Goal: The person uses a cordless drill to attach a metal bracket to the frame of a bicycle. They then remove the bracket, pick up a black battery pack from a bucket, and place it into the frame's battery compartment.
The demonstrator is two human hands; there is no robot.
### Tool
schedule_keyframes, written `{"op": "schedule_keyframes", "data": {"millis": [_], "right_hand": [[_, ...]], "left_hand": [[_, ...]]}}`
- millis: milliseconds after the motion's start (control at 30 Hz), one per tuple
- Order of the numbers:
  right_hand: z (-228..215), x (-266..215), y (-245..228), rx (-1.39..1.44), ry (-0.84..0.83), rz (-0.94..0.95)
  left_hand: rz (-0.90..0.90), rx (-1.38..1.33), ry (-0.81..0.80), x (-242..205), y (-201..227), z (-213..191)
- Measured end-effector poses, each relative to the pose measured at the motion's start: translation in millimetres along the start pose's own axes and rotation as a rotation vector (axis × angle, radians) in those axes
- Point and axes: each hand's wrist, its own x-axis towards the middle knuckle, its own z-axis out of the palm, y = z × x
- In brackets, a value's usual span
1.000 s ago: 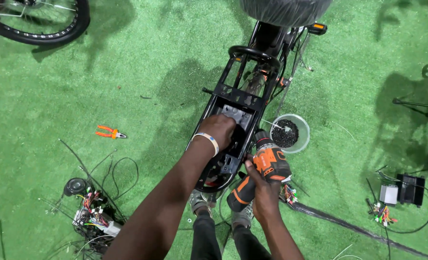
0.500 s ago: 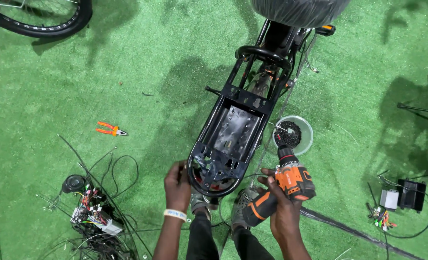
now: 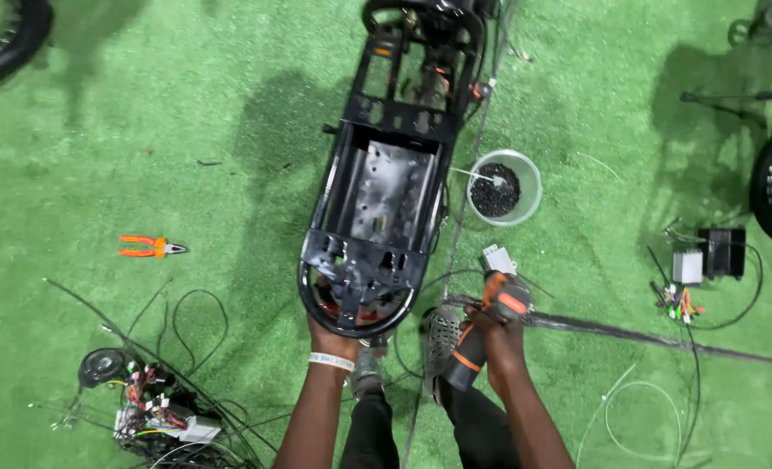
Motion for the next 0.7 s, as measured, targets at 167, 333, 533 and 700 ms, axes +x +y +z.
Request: {"op": "schedule_keyframes", "data": {"millis": [167,333,533,700], "right_hand": [[-51,118,99,-0.773,-0.092,-0.224],[-41,202,143,-1.304,-0.187,-0.407],[-47,313,215,-1.388,-0.356,-0.475],[-66,325,229,-1.205,-0.409,-0.485]], "left_hand": [[0.315,0.274,0.099,-20,-39,-7],[0.677,0.534,0.240,-26,-97,-18],[0.870,0.710,0.377,-39,-132,7],[0.921,0.736,0.416,-38,-137,1]]}}
